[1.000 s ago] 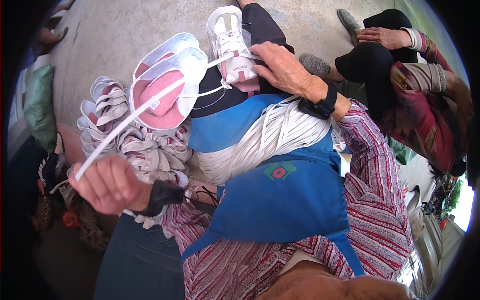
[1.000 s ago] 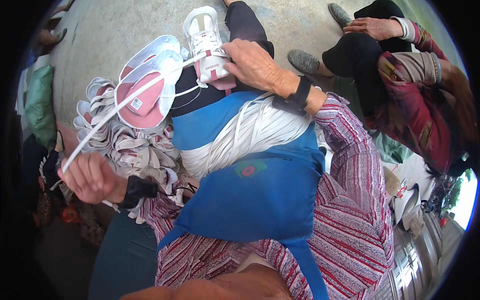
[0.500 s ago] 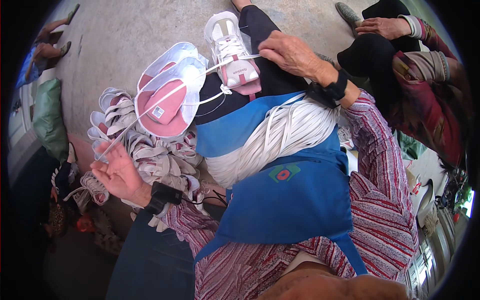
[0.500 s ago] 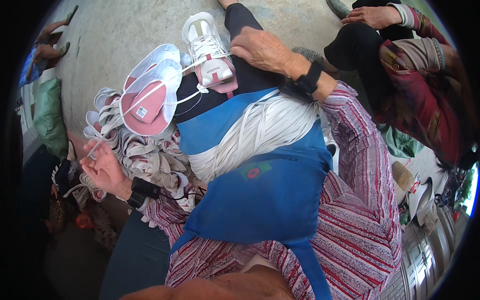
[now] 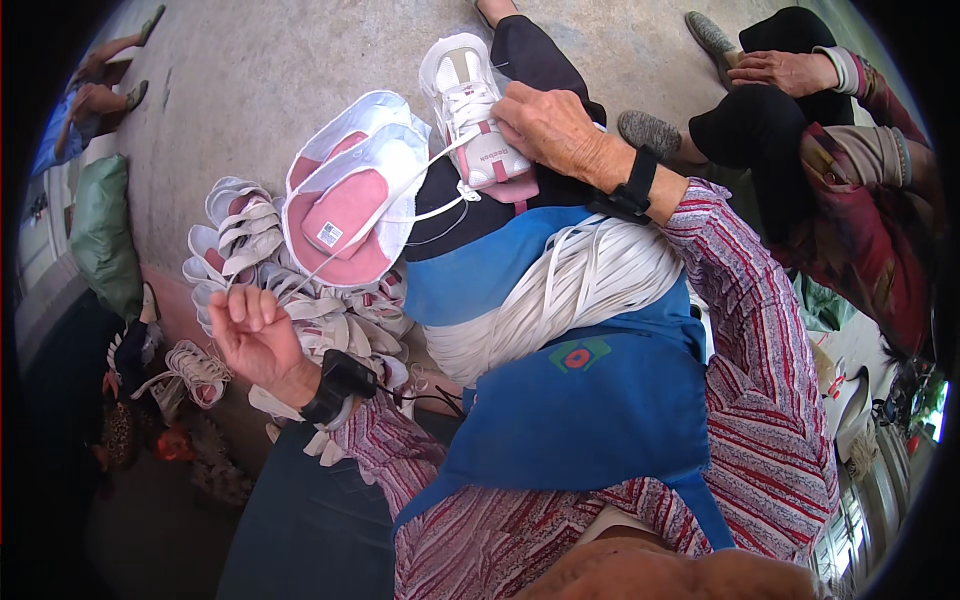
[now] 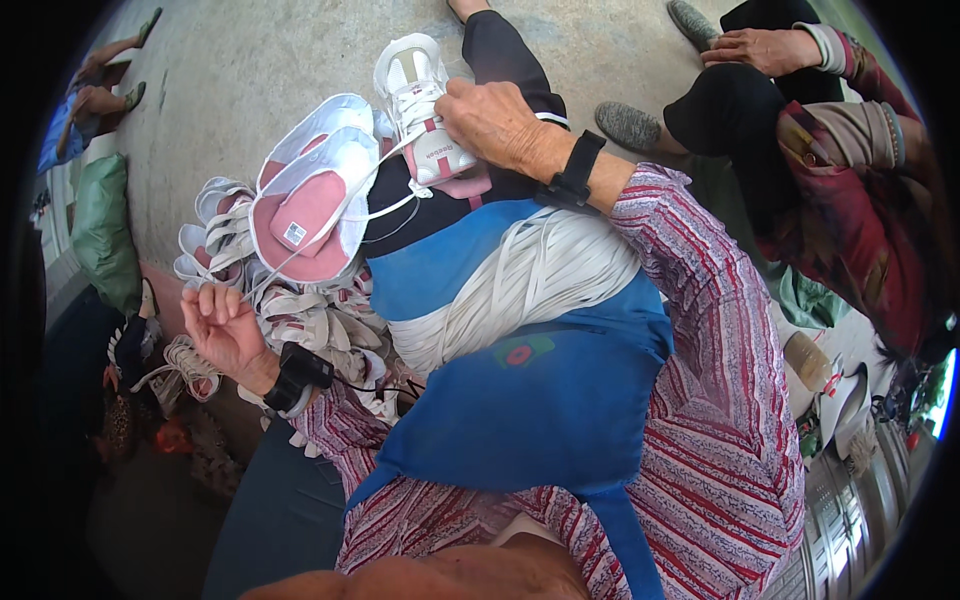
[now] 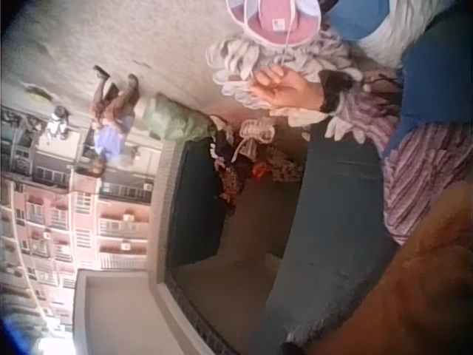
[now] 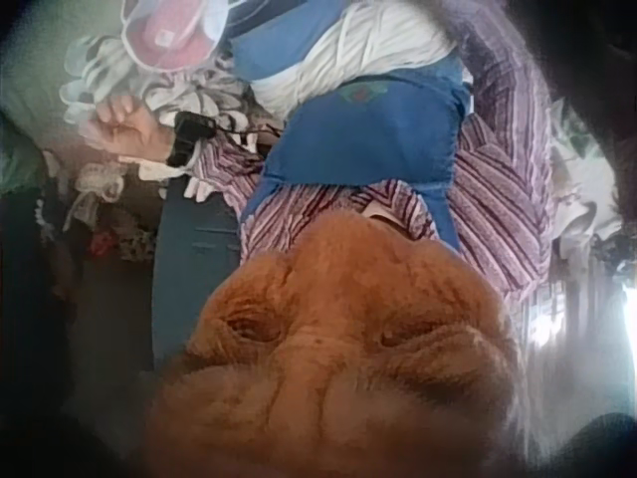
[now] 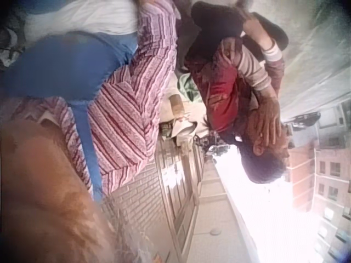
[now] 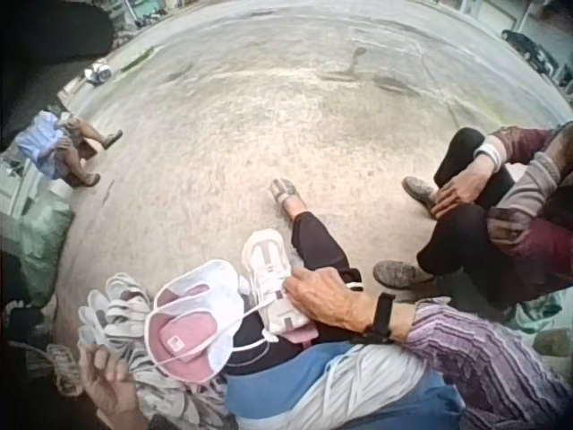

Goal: The person is stringing or lacing white and pink shoe uppers together into a bundle.

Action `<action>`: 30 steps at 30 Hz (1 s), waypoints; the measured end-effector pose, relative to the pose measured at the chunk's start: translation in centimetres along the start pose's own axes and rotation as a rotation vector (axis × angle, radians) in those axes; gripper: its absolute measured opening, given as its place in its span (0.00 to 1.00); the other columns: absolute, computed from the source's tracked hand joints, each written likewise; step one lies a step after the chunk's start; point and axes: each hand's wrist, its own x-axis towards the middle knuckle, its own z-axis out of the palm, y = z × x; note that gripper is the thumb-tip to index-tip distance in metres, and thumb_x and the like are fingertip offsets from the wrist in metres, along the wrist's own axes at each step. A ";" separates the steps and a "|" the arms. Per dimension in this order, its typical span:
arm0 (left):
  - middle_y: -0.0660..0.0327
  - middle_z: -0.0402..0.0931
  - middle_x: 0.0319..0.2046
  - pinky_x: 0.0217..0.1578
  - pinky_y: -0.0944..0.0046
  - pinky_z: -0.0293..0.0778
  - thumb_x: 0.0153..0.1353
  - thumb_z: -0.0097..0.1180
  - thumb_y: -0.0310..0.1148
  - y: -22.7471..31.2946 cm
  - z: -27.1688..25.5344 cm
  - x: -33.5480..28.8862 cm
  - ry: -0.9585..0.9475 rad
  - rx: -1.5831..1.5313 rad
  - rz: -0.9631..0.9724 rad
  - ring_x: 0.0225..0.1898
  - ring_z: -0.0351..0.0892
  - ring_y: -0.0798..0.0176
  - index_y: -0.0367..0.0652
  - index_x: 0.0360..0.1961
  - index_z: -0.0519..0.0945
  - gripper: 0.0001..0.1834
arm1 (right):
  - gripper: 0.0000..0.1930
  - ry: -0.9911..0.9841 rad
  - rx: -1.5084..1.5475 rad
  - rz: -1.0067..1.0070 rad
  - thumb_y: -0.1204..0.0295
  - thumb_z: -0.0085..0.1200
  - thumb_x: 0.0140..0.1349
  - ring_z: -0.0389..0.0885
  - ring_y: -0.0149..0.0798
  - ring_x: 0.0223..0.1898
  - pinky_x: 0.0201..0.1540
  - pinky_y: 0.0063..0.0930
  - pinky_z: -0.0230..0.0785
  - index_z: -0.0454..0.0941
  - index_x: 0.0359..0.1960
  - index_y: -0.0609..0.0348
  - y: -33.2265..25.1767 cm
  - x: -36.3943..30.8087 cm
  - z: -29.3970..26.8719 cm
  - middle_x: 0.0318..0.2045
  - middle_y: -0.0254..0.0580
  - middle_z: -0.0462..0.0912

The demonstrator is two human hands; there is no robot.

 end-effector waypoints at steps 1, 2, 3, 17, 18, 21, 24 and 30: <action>0.65 0.61 0.21 0.23 0.70 0.56 0.65 0.40 0.34 -0.5 0.3 0.2 0.020 0.038 -0.016 0.20 0.55 0.71 0.37 0.38 0.73 0.12 | 0.05 -0.012 -0.046 -0.008 0.72 0.50 0.51 0.77 0.49 0.29 0.29 0.38 0.71 0.74 0.27 0.59 -0.2 0.1 0.4 0.29 0.44 0.74; 0.65 0.61 0.21 0.23 0.69 0.57 0.66 0.39 0.34 -0.9 0.5 0.5 0.040 0.076 -0.032 0.20 0.56 0.71 0.37 0.38 0.73 0.12 | 0.05 -0.024 -0.092 -0.015 0.72 0.50 0.50 0.78 0.49 0.28 0.29 0.37 0.71 0.74 0.26 0.59 -0.3 0.3 0.7 0.29 0.45 0.74; 0.65 0.62 0.22 0.24 0.70 0.57 0.66 0.39 0.34 -1.3 0.8 0.6 0.031 0.117 -0.038 0.20 0.56 0.71 0.37 0.38 0.72 0.12 | 0.05 0.001 -0.081 -0.037 0.71 0.50 0.49 0.77 0.48 0.28 0.28 0.36 0.71 0.72 0.25 0.59 -0.3 0.4 0.9 0.29 0.44 0.73; 0.65 0.63 0.21 0.25 0.71 0.59 0.66 0.39 0.34 -2.9 0.5 1.4 0.067 0.244 -0.123 0.21 0.59 0.72 0.37 0.37 0.73 0.12 | 0.08 0.013 0.257 -0.132 0.73 0.50 0.52 0.75 0.45 0.30 0.34 0.29 0.70 0.74 0.34 0.60 1.7 -0.2 -0.2 0.29 0.43 0.73; 0.65 0.64 0.21 0.25 0.71 0.59 0.66 0.39 0.34 -3.1 0.6 1.5 0.074 0.249 -0.127 0.21 0.59 0.71 0.37 0.37 0.73 0.12 | 0.08 0.012 0.257 -0.130 0.73 0.50 0.52 0.75 0.45 0.30 0.34 0.29 0.70 0.74 0.34 0.60 1.7 -0.3 -0.3 0.29 0.43 0.73; 0.65 0.64 0.21 0.25 0.70 0.59 0.66 0.40 0.34 -3.3 0.5 1.9 0.085 0.252 -0.136 0.21 0.59 0.71 0.37 0.37 0.73 0.12 | 0.08 0.027 0.315 -0.051 0.73 0.51 0.52 0.76 0.44 0.30 0.33 0.30 0.70 0.73 0.35 0.59 1.7 -0.4 -0.4 0.29 0.42 0.72; 0.65 0.64 0.21 0.25 0.70 0.60 0.66 0.40 0.34 -3.5 0.5 2.0 0.087 0.251 -0.146 0.21 0.60 0.71 0.37 0.37 0.73 0.12 | 0.08 0.015 0.229 -0.090 0.71 0.50 0.51 0.76 0.46 0.32 0.35 0.33 0.69 0.73 0.33 0.59 1.4 -0.1 -0.1 0.30 0.43 0.74; 0.65 0.64 0.21 0.25 0.70 0.60 0.66 0.40 0.34 -4.2 0.8 2.4 0.088 0.284 -0.172 0.21 0.60 0.72 0.37 0.37 0.73 0.12 | 0.04 0.067 0.296 -0.198 0.75 0.49 0.50 0.74 0.40 0.27 0.30 0.27 0.66 0.72 0.29 0.61 1.7 0.3 0.4 0.25 0.39 0.70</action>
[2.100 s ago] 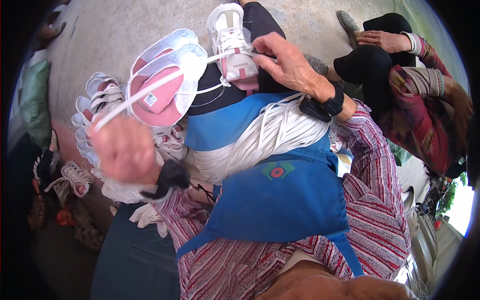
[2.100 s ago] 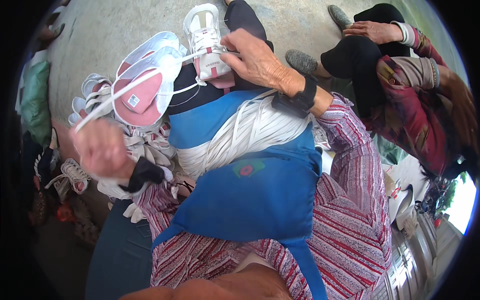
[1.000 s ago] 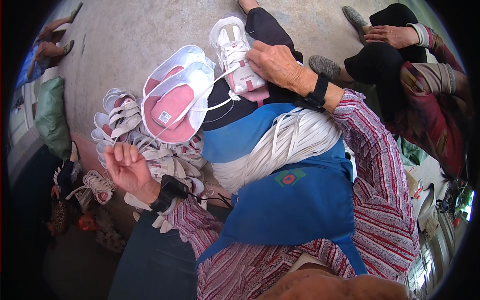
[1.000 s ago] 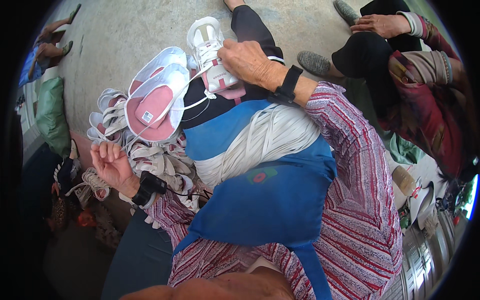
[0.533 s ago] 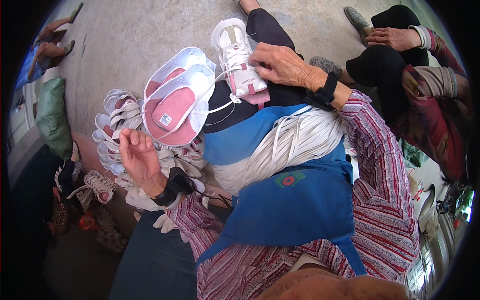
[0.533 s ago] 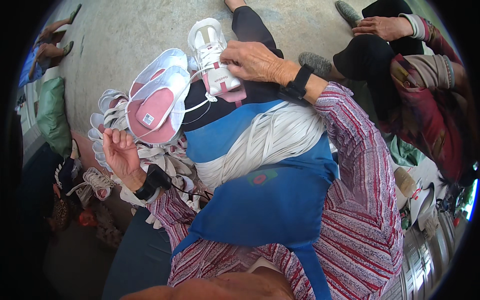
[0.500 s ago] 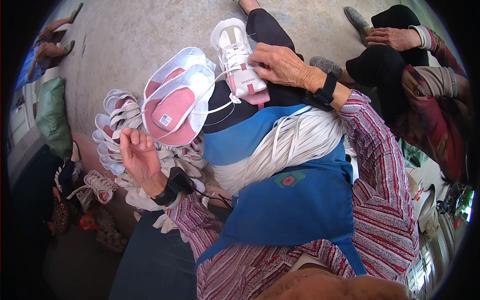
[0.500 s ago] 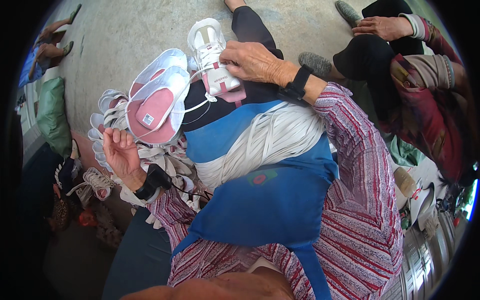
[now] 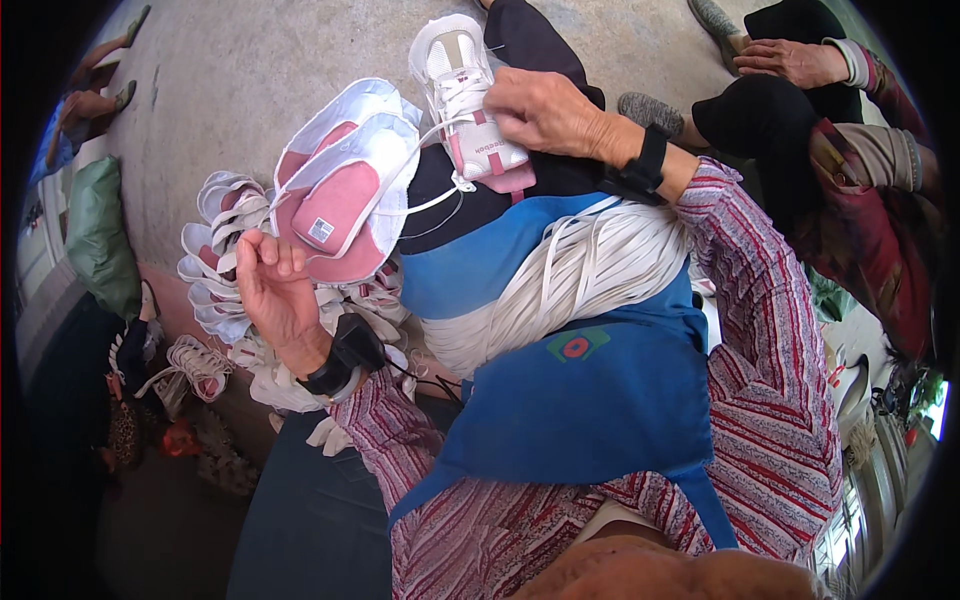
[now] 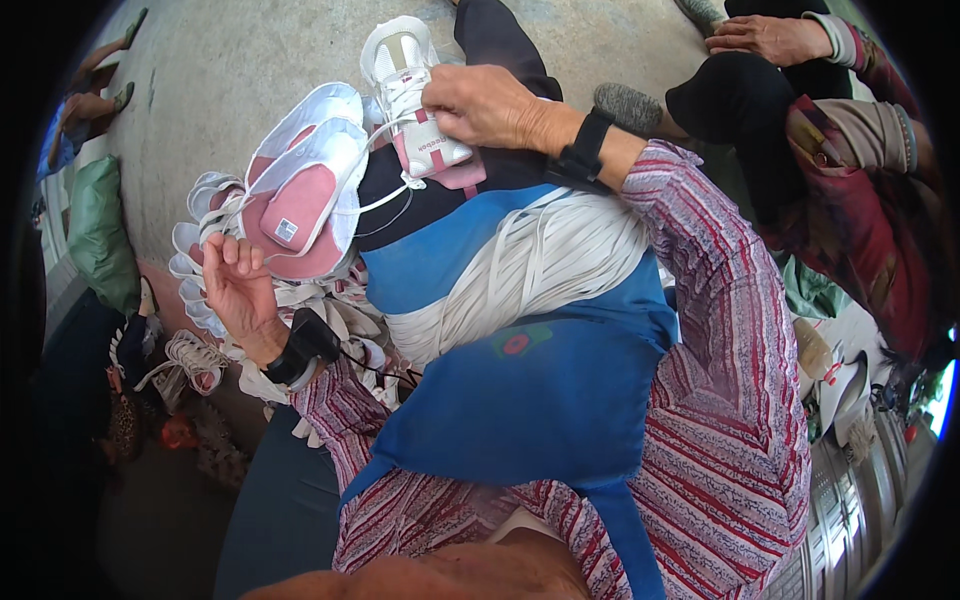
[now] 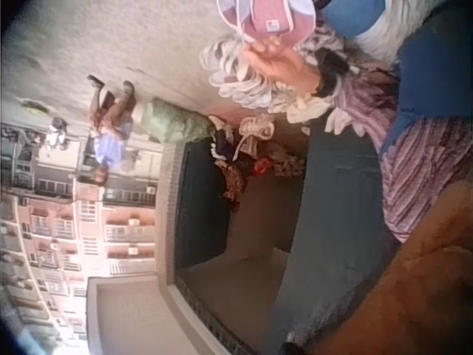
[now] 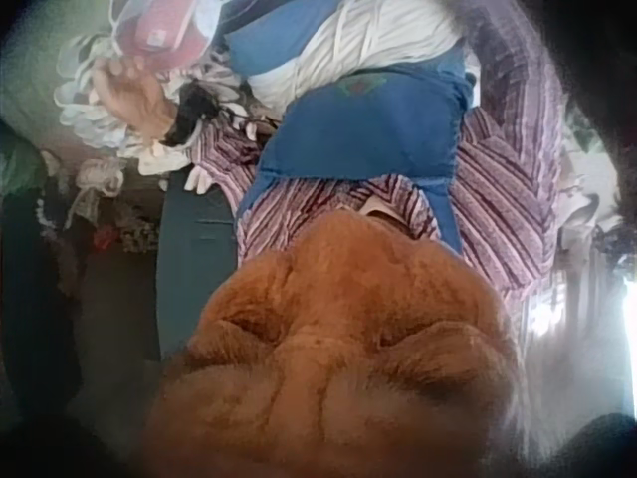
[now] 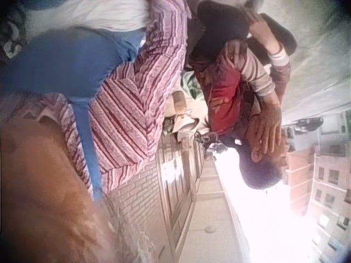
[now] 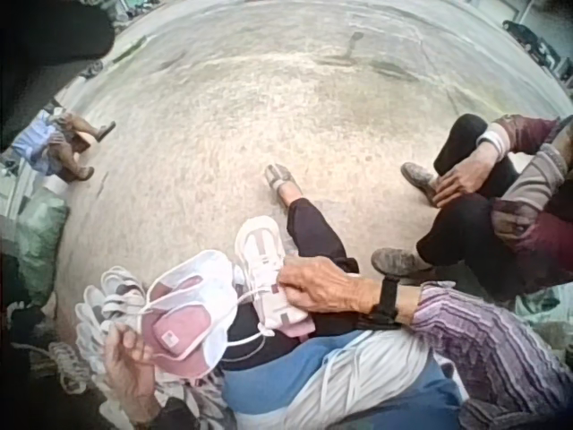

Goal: The person is stringing or lacing white and pink shoe uppers together into a bundle.

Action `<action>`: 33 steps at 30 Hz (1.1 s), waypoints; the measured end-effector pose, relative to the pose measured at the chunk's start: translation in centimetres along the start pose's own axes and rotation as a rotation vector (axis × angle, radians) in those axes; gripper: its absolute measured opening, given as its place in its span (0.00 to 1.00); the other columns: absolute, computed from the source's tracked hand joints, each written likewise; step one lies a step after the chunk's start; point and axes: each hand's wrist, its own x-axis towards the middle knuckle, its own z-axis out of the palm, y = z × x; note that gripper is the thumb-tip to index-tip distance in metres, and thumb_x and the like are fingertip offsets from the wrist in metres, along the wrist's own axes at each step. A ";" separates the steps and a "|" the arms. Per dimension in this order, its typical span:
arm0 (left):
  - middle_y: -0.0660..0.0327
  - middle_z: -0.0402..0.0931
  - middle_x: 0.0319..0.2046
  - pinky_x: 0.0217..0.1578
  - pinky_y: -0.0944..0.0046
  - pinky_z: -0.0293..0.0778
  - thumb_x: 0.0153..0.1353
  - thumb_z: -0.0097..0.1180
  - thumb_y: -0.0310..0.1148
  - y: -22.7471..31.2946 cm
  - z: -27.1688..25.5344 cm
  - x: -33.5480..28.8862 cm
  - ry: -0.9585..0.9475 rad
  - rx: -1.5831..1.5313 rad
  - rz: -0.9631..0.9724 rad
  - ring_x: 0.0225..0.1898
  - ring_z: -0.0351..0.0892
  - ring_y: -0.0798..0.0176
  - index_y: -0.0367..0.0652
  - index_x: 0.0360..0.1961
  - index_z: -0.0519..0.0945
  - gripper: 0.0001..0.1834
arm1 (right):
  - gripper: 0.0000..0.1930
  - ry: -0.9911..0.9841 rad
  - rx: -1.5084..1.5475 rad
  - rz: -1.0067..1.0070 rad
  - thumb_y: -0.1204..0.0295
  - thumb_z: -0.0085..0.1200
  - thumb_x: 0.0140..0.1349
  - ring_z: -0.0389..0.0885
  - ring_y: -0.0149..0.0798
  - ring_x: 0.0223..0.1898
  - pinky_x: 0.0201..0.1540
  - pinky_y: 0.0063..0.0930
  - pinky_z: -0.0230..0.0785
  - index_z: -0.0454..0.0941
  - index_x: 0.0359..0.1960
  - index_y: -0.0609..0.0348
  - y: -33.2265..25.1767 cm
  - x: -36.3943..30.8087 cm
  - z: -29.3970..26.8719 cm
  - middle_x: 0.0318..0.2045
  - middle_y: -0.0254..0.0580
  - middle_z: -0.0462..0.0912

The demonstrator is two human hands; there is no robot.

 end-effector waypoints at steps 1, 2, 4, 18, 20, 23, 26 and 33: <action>0.66 0.64 0.22 0.26 0.70 0.60 0.66 0.40 0.34 -0.4 0.1 0.2 0.000 0.010 -0.004 0.21 0.60 0.72 0.37 0.37 0.73 0.12 | 0.04 -0.006 -0.006 0.007 0.75 0.49 0.50 0.74 0.40 0.27 0.30 0.27 0.66 0.72 0.29 0.61 0.5 -0.2 -0.5 0.25 0.39 0.70; 0.66 0.64 0.22 0.26 0.70 0.60 0.66 0.40 0.34 -0.9 0.4 0.5 -0.002 0.001 -0.010 0.21 0.60 0.72 0.37 0.37 0.73 0.12 | 0.04 -0.132 0.207 0.117 0.76 0.48 0.50 0.72 0.36 0.27 0.31 0.26 0.66 0.71 0.27 0.62 1.3 -0.3 -1.4 0.25 0.38 0.70; 0.66 0.64 0.22 0.26 0.71 0.60 0.66 0.41 0.34 -0.3 0.3 0.3 -0.002 0.087 -0.004 0.22 0.60 0.72 0.37 0.37 0.73 0.11 | 0.04 -0.369 0.550 0.297 0.76 0.46 0.51 0.68 0.28 0.27 0.33 0.23 0.63 0.71 0.24 0.64 1.3 0.7 -1.8 0.24 0.36 0.69; 0.70 0.71 0.23 0.20 0.79 0.58 0.58 0.53 0.29 -4.3 6.3 3.5 0.001 0.686 -0.058 0.20 0.63 0.80 0.38 0.35 0.78 0.07 | 0.08 -0.347 0.581 0.276 0.69 0.54 0.52 0.66 0.28 0.28 0.32 0.21 0.61 0.72 0.25 0.60 1.7 1.9 -2.1 0.28 0.33 0.67; 0.70 0.71 0.23 0.21 0.79 0.60 0.57 0.53 0.27 -5.2 8.4 4.1 -0.110 0.810 -0.110 0.21 0.65 0.78 0.38 0.36 0.78 0.07 | 0.06 -0.401 0.781 0.486 0.71 0.53 0.53 0.64 0.23 0.26 0.28 0.16 0.57 0.72 0.24 0.61 1.8 2.2 -3.2 0.26 0.30 0.66; 0.67 0.72 0.25 0.27 0.74 0.66 0.54 0.54 0.26 -6.5 10.7 4.6 -0.364 0.959 0.028 0.25 0.70 0.73 0.38 0.36 0.78 0.08 | 0.04 -0.411 1.335 0.530 0.75 0.50 0.51 0.60 0.18 0.20 0.22 0.12 0.51 0.71 0.21 0.61 1.3 2.7 -3.8 0.21 0.28 0.67; 0.54 0.73 0.28 0.33 0.63 0.70 0.50 0.55 0.25 -9.4 9.9 5.7 -0.578 1.119 0.356 0.30 0.75 0.57 0.37 0.34 0.76 0.09 | 0.04 -0.396 1.272 0.523 0.71 0.49 0.52 0.63 0.19 0.20 0.22 0.13 0.56 0.72 0.23 0.57 -0.2 3.0 -4.0 0.19 0.25 0.69; 0.52 0.72 0.26 0.31 0.55 0.69 0.48 0.57 0.28 -10.3 10.7 6.8 -0.635 1.245 0.193 0.29 0.74 0.48 0.38 0.26 0.75 0.06 | 0.07 -0.374 1.130 0.575 0.68 0.51 0.57 0.64 0.18 0.22 0.25 0.11 0.57 0.74 0.27 0.58 -0.8 1.5 -4.1 0.22 0.25 0.71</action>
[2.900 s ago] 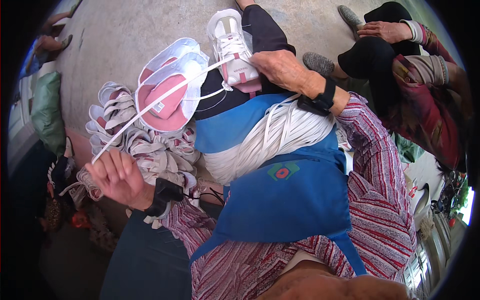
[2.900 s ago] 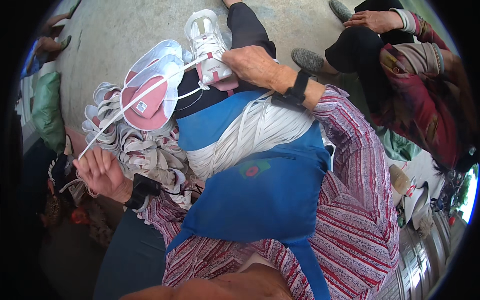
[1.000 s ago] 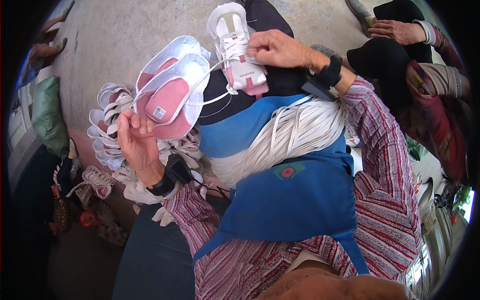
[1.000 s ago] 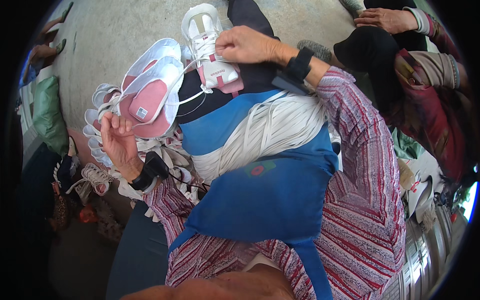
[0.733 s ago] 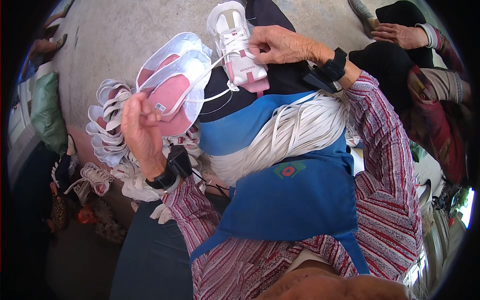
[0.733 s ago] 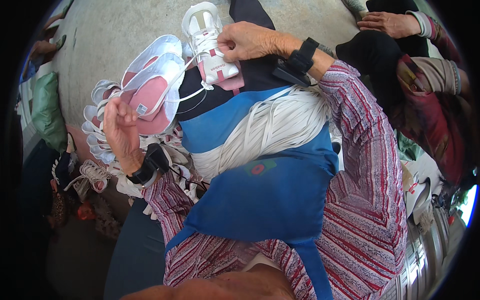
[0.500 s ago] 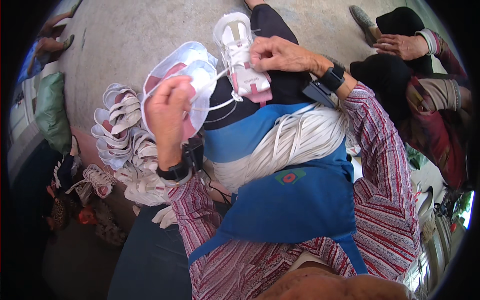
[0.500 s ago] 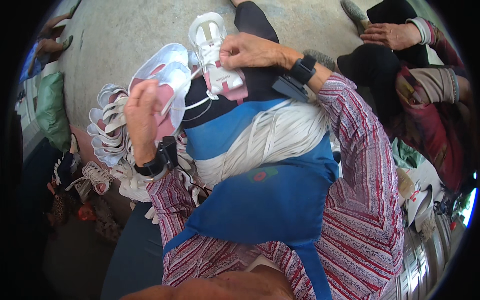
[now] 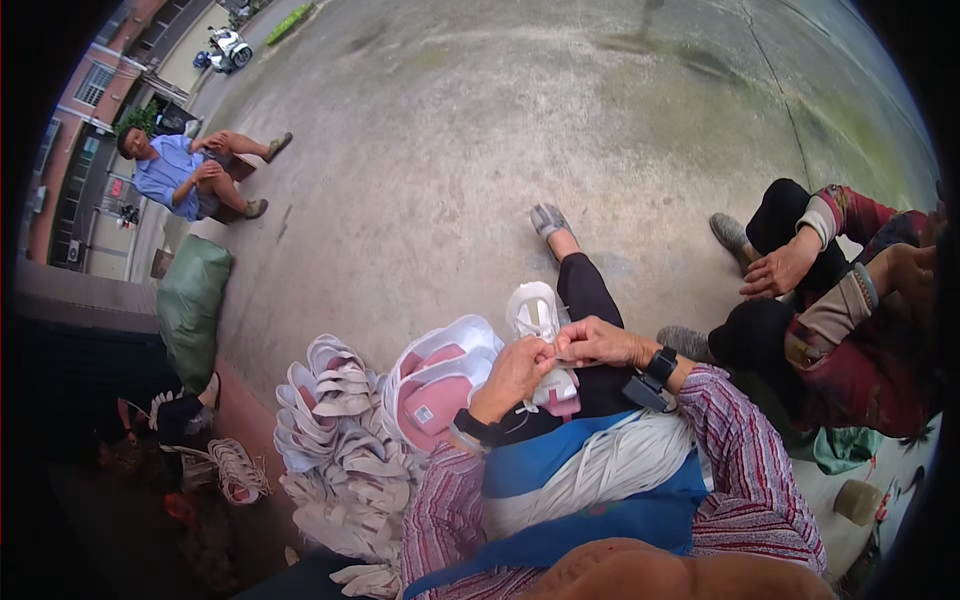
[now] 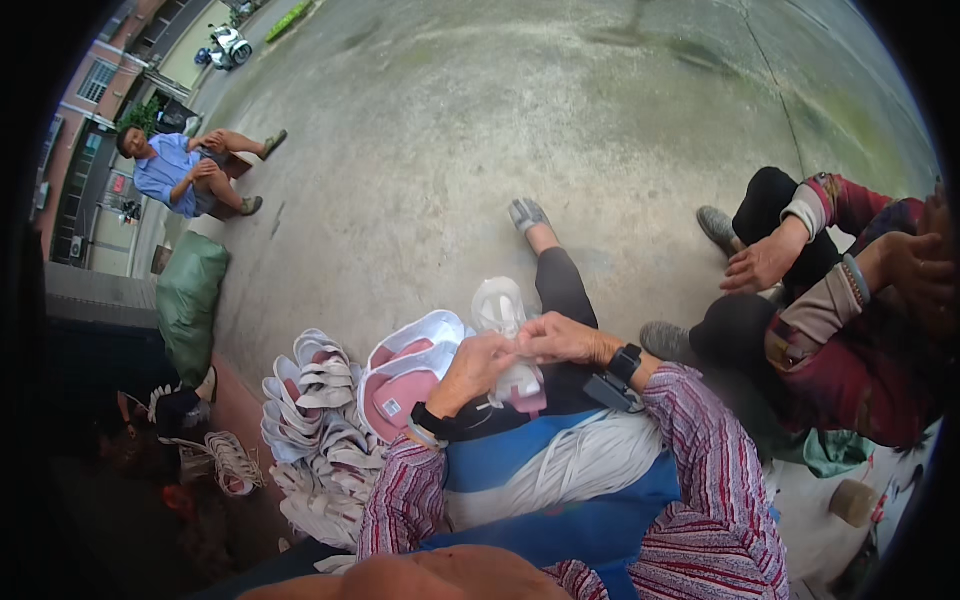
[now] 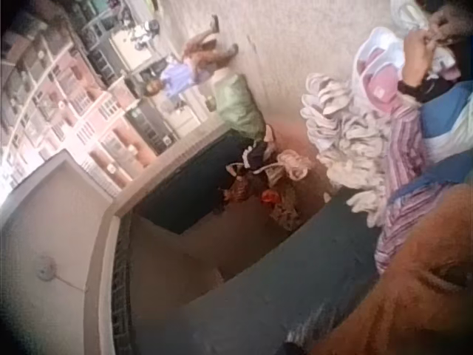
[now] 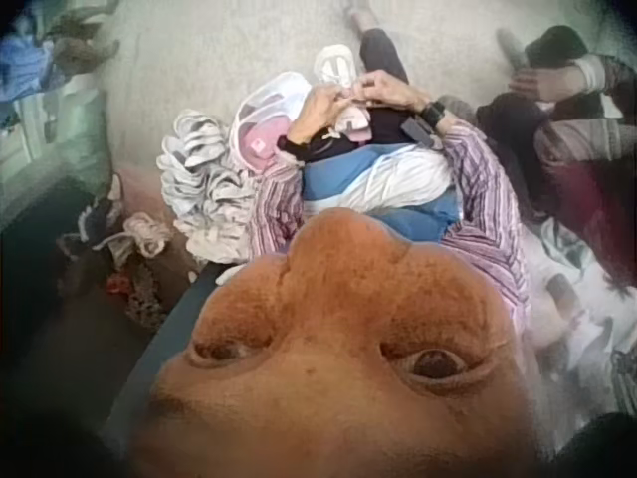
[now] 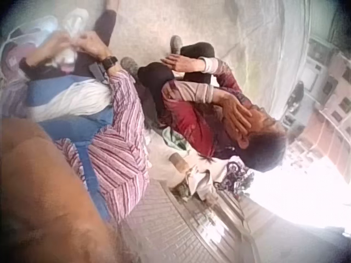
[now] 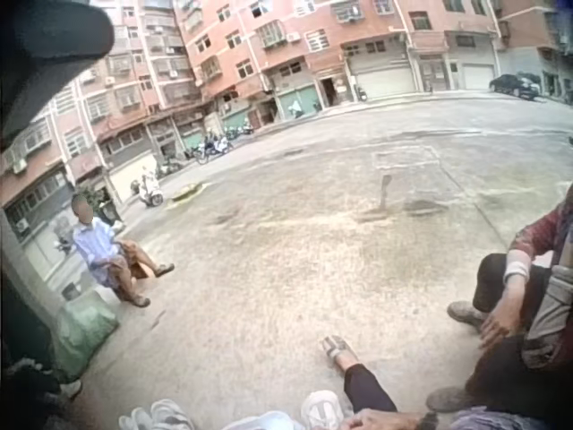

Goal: The person is stringing or lacing white and pink shoe uppers together into a bundle.

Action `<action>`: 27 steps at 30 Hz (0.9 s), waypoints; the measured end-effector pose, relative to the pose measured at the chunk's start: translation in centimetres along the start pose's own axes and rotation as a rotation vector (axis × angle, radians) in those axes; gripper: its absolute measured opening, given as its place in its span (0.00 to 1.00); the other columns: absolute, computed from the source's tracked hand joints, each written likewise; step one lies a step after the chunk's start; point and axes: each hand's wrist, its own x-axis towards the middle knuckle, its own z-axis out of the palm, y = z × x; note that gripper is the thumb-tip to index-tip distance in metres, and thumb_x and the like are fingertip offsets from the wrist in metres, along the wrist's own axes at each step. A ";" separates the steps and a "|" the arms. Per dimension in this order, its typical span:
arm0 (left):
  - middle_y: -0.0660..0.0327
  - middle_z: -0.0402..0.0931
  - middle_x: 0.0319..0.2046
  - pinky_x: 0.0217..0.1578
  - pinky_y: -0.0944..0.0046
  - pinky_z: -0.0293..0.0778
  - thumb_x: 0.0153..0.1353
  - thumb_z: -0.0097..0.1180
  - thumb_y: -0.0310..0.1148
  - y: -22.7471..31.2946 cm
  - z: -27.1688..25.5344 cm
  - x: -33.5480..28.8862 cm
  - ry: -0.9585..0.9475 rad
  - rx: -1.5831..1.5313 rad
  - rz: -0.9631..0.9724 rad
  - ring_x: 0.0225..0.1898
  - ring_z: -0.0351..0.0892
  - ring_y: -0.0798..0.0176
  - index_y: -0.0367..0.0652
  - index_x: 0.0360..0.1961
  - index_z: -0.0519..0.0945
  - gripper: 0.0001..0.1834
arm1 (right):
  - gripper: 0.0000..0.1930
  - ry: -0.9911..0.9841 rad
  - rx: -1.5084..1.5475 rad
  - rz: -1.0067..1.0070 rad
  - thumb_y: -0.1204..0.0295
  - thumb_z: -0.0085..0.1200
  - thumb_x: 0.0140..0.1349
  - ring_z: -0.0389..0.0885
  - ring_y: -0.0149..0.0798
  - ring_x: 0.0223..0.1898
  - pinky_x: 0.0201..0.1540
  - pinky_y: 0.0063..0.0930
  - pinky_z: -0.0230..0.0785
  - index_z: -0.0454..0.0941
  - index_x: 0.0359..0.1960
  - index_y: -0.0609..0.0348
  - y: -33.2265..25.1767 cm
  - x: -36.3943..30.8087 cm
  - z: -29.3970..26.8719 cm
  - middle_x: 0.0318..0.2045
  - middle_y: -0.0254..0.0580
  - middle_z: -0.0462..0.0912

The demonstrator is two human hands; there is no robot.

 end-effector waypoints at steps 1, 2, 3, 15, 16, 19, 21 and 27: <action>0.52 0.72 0.26 0.31 0.55 0.69 0.48 0.57 0.28 0.1 0.0 0.1 0.009 0.011 0.013 0.29 0.74 0.48 0.38 0.26 0.75 0.06 | 0.08 -0.004 -0.010 0.007 0.67 0.51 0.57 0.64 0.18 0.23 0.25 0.12 0.58 0.74 0.28 0.58 0.1 0.2 0.0 0.23 0.25 0.71; 0.53 0.72 0.25 0.29 0.55 0.69 0.48 0.57 0.28 0.1 0.0 0.1 0.080 0.064 0.071 0.28 0.74 0.48 0.38 0.25 0.75 0.06 | 0.08 -0.006 -0.020 -0.004 0.67 0.51 0.57 0.64 0.18 0.23 0.25 0.12 0.58 0.74 0.28 0.58 0.4 0.1 -0.2 0.23 0.25 0.71; 0.54 0.72 0.25 0.28 0.55 0.70 0.48 0.57 0.28 0.2 -0.2 -0.1 0.161 0.121 0.116 0.27 0.74 0.48 0.38 0.24 0.74 0.05 | 0.08 0.007 -0.094 -0.006 0.67 0.49 0.58 0.66 0.19 0.23 0.25 0.12 0.58 0.73 0.29 0.59 -0.2 0.3 0.2 0.23 0.27 0.71; 0.53 0.69 0.26 0.25 0.56 0.70 0.49 0.55 0.27 1.5 -0.3 0.2 0.363 0.208 0.298 0.27 0.74 0.48 0.39 0.27 0.71 0.06 | 0.16 -0.010 -0.043 0.077 0.60 0.40 0.66 0.72 0.23 0.23 0.27 0.13 0.63 0.73 0.34 0.61 -1.5 0.5 -0.2 0.22 0.33 0.75; 0.52 0.71 0.27 0.27 0.56 0.70 0.49 0.55 0.27 1.3 -0.2 0.0 0.333 0.157 0.242 0.29 0.75 0.46 0.39 0.28 0.70 0.07 | 0.16 -0.027 -0.076 0.072 0.60 0.42 0.65 0.72 0.24 0.23 0.27 0.14 0.64 0.74 0.33 0.62 -1.6 0.7 -0.2 0.22 0.33 0.75; 0.51 0.72 0.27 0.28 0.57 0.70 0.49 0.57 0.28 1.2 -0.3 0.1 0.240 0.003 0.167 0.29 0.75 0.46 0.38 0.29 0.69 0.09 | 0.15 -0.072 0.025 0.105 0.61 0.46 0.64 0.71 0.24 0.23 0.27 0.14 0.64 0.74 0.33 0.62 -1.0 1.2 -0.7 0.22 0.32 0.75; 0.52 0.74 0.26 0.29 0.60 0.70 0.50 0.58 0.28 1.2 -0.6 0.0 0.185 -0.057 0.070 0.29 0.76 0.51 0.38 0.30 0.69 0.10 | 0.13 -0.095 0.058 0.128 0.63 0.48 0.63 0.71 0.22 0.23 0.27 0.14 0.63 0.74 0.32 0.62 -0.9 1.0 -1.3 0.23 0.31 0.75; 0.57 0.74 0.25 0.30 0.65 0.70 0.51 0.55 0.26 0.6 -0.6 -0.6 0.020 -0.215 -0.029 0.28 0.76 0.62 0.37 0.31 0.73 0.07 | 0.12 -0.102 0.050 0.102 0.62 0.50 0.61 0.68 0.21 0.21 0.23 0.13 0.58 0.73 0.28 0.58 -0.8 0.5 -1.2 0.20 0.29 0.73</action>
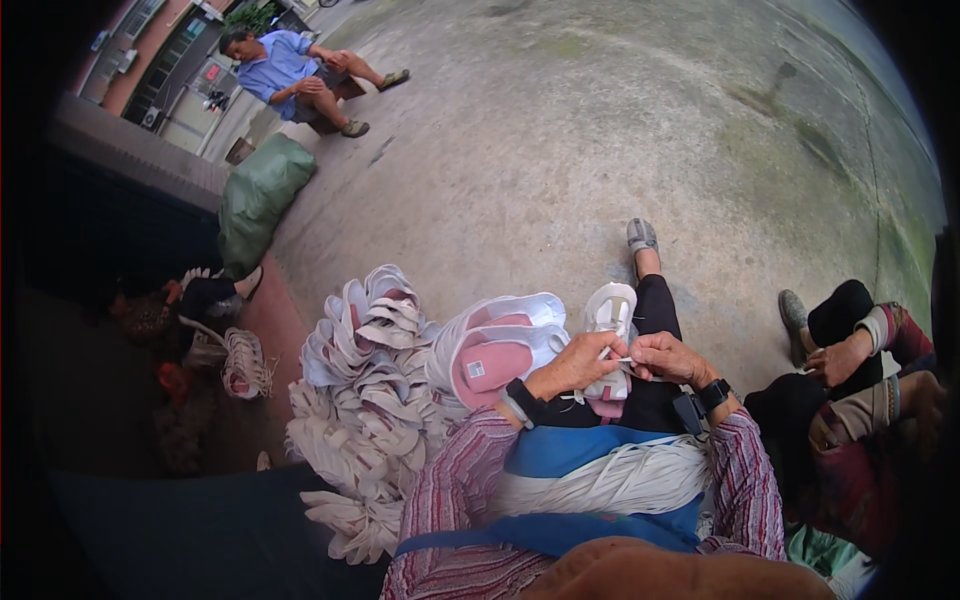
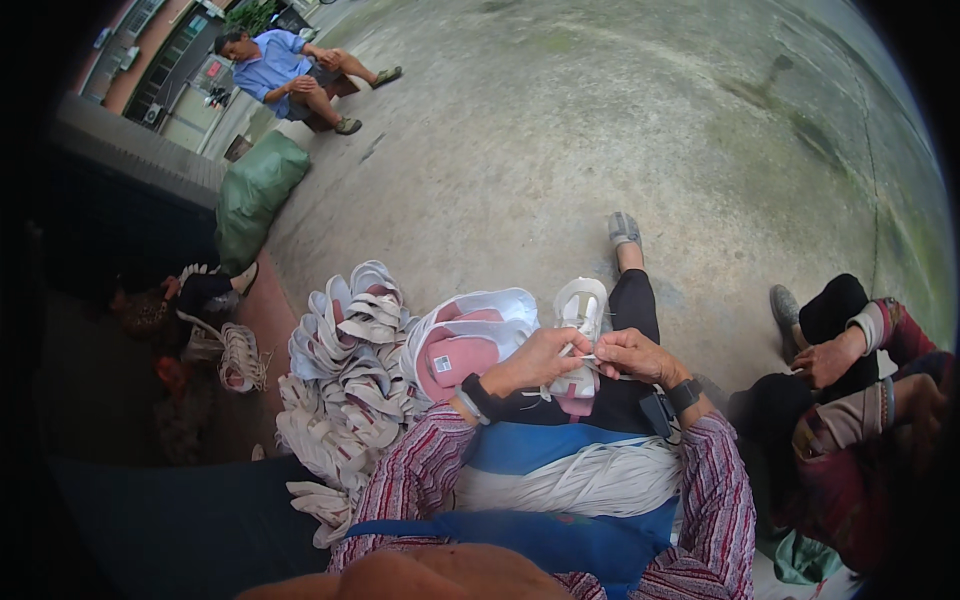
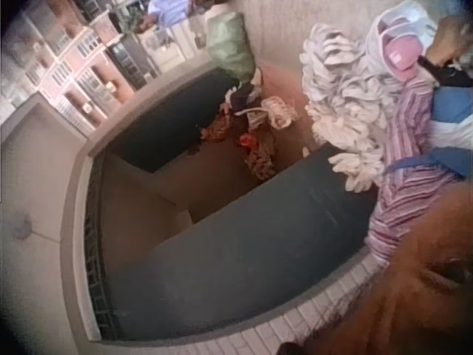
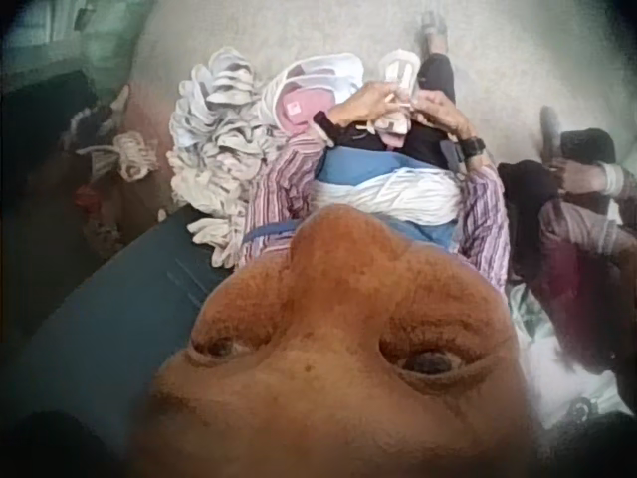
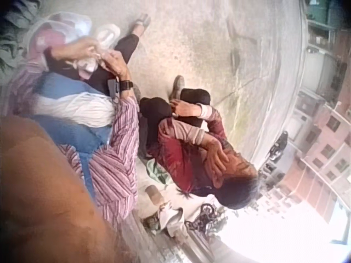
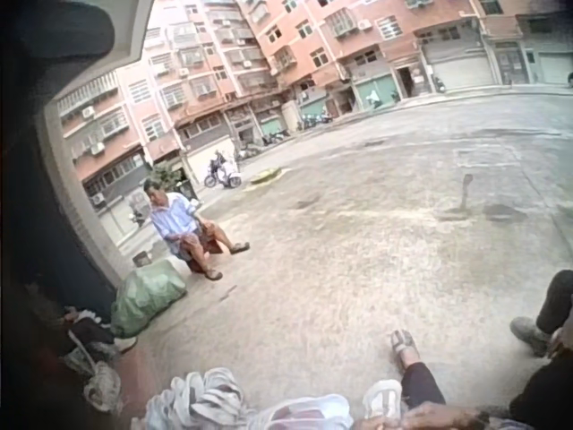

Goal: The person is stringing or lacing white and pink shoe uppers together into a bundle.

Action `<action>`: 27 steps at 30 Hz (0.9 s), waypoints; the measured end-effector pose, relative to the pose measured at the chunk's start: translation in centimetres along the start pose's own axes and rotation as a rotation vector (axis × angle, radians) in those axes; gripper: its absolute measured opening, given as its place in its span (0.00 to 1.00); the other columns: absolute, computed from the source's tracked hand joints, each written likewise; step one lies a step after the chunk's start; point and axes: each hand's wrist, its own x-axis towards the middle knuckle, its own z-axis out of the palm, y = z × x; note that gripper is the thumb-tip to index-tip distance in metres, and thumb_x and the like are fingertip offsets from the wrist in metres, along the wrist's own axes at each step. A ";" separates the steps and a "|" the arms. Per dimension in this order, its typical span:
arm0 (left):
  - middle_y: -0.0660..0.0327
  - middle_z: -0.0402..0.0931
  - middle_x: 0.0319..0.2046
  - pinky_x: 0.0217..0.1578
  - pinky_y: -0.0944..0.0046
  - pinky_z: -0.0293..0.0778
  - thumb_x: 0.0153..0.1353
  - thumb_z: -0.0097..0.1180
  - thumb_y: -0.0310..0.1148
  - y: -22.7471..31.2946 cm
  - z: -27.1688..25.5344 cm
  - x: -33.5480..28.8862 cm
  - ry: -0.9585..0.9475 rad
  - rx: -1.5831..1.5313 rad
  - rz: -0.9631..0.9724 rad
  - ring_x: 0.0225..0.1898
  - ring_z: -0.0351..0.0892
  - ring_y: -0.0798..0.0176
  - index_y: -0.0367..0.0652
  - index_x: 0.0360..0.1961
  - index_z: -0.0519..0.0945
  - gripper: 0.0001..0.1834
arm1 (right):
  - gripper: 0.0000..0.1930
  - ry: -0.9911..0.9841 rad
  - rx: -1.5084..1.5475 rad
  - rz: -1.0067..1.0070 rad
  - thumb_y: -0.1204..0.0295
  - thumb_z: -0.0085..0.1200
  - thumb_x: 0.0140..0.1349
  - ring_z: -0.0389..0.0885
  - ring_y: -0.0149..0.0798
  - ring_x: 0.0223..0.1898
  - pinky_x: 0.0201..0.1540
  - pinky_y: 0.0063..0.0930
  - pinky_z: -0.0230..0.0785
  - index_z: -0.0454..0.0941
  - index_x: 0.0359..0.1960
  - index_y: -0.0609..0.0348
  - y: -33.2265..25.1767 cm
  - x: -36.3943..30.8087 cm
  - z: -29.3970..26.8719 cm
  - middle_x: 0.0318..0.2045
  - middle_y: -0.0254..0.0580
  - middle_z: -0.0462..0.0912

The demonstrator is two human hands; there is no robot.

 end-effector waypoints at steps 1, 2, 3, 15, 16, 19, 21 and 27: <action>0.56 0.73 0.24 0.29 0.64 0.71 0.49 0.56 0.25 -0.4 0.1 0.0 -0.005 0.014 0.035 0.28 0.76 0.59 0.37 0.30 0.74 0.07 | 0.13 0.004 -0.045 -0.014 0.61 0.51 0.61 0.66 0.20 0.20 0.21 0.13 0.56 0.73 0.26 0.58 -0.4 -0.2 0.3 0.19 0.28 0.72; 0.56 0.73 0.24 0.29 0.64 0.71 0.49 0.56 0.25 -0.8 0.6 0.1 0.014 0.013 0.022 0.28 0.76 0.59 0.37 0.30 0.74 0.07 | 0.13 -0.017 -0.048 -0.004 0.61 0.51 0.61 0.66 0.20 0.20 0.21 0.13 0.56 0.73 0.26 0.58 -0.5 -0.4 0.5 0.19 0.28 0.72; 0.56 0.73 0.24 0.29 0.63 0.71 0.48 0.56 0.25 -1.4 1.1 0.2 0.115 0.155 0.151 0.28 0.76 0.56 0.37 0.30 0.74 0.07 | 0.13 0.009 -0.141 0.001 0.61 0.51 0.61 0.65 0.20 0.19 0.21 0.13 0.55 0.73 0.26 0.57 -0.4 -0.4 0.5 0.18 0.27 0.71; 0.46 0.73 0.30 0.35 0.52 0.70 0.53 0.51 0.32 -2.2 -1.3 -2.5 0.170 0.489 -0.071 0.34 0.74 0.43 0.37 0.35 0.71 0.11 | 0.11 0.304 -0.705 -0.181 0.68 0.52 0.59 0.66 0.22 0.25 0.27 0.19 0.61 0.74 0.28 0.65 0.0 0.6 1.2 0.21 0.28 0.72; 0.46 0.74 0.29 0.33 0.54 0.70 0.54 0.51 0.33 -2.5 -1.3 -2.2 0.176 0.483 -0.074 0.32 0.74 0.43 0.36 0.36 0.71 0.11 | 0.11 0.332 -0.683 -0.120 0.68 0.52 0.58 0.65 0.22 0.25 0.28 0.18 0.61 0.74 0.28 0.65 -0.3 0.7 1.1 0.21 0.28 0.72; 0.46 0.75 0.25 0.31 0.55 0.70 0.55 0.53 0.33 -2.3 -0.8 -1.4 0.112 0.405 -0.170 0.30 0.75 0.44 0.36 0.33 0.72 0.11 | 0.10 0.405 -0.579 -0.173 0.70 0.52 0.55 0.66 0.24 0.22 0.25 0.21 0.61 0.75 0.25 0.67 0.7 -0.2 0.8 0.15 0.34 0.70; 0.47 0.75 0.23 0.30 0.56 0.69 0.54 0.54 0.33 -1.6 -1.0 -0.9 0.056 0.361 -0.198 0.29 0.75 0.45 0.36 0.32 0.72 0.10 | 0.09 0.430 -0.619 -0.144 0.70 0.52 0.54 0.66 0.25 0.20 0.25 0.22 0.62 0.75 0.24 0.66 0.4 -0.8 0.8 0.15 0.37 0.71; 0.50 0.73 0.20 0.25 0.57 0.68 0.51 0.55 0.30 -1.5 -1.6 -1.9 0.049 0.416 -0.011 0.25 0.75 0.48 0.37 0.28 0.73 0.08 | 0.06 0.512 -0.993 -0.383 0.73 0.51 0.51 0.75 0.44 0.25 0.29 0.32 0.68 0.74 0.24 0.64 1.0 -0.9 2.0 0.22 0.46 0.75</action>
